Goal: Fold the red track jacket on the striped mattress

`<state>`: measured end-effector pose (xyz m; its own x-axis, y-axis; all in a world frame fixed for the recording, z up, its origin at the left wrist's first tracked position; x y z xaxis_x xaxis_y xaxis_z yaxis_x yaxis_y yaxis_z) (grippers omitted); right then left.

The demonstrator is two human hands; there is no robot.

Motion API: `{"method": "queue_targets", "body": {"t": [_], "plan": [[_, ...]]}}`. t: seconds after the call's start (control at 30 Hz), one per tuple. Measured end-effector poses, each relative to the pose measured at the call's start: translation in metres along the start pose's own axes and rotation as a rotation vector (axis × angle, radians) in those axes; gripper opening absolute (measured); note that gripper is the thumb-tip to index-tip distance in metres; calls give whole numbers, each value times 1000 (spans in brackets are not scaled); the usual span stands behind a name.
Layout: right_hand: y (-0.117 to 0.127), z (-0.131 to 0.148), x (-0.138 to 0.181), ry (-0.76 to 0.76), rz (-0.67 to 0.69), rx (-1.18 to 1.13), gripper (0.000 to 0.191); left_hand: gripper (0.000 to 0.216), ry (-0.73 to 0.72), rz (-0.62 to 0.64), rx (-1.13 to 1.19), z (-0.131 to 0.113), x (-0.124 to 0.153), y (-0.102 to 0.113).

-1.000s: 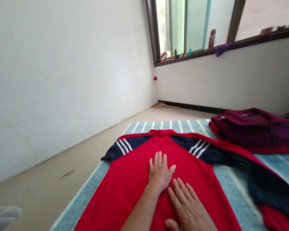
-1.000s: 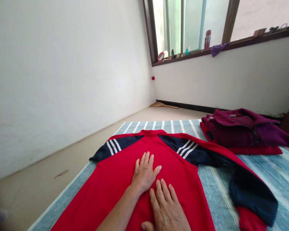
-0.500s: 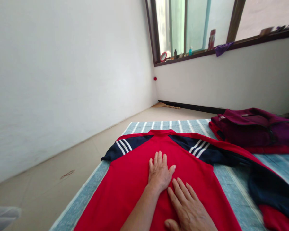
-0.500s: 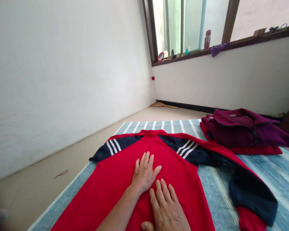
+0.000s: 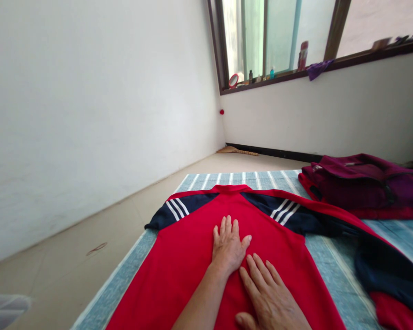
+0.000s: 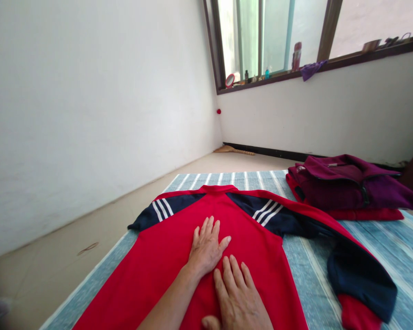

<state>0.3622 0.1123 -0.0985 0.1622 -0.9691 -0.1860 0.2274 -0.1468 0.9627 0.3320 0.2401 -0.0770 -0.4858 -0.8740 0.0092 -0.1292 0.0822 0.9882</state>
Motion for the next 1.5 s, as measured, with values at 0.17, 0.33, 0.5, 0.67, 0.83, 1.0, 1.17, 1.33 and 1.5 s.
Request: {"method": "queue_targets", "body": {"t": [0.17,0.33,0.5,0.67,0.83,1.0,1.17,1.33,1.5], "plan": [[0,1,0,-2,-4,0,72,67,4,6,-4,1,0,-2],[2,2,0,7,-32,18,73,66,-1,2,-4,1,0,-1],[4,2,0,10,-41,29,74,66,-1,-1,-6,0,0,-1],[5,3,0,18,-42,40,74,66,-6,-13,-5,0,0,-1],[6,3,1,22,-72,59,72,66,-2,-8,-3,0,0,0],[7,4,1,33,-107,70,72,66,-9,-6,3,0,1,0],[10,6,2,49,-162,103,73,66,-1,5,13,0,0,-1],[11,6,3,53,-213,119,73,66,-1,1,16,1,0,0],[6,5,2,46,-152,82,72,66,-3,-3,12,1,0,-2]]}}
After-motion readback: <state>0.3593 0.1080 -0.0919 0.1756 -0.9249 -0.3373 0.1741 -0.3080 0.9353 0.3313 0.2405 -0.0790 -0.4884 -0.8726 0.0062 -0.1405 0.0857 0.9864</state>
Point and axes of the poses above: each hand's wrist, its own x-axis away from the middle knuckle, its own y-axis out of the back of the hand, z = x × y, the point moved 8 cm from there along -x, towards the middle knuckle, and after that the axes turned 5 degrees about x, right-handed, at the moved point
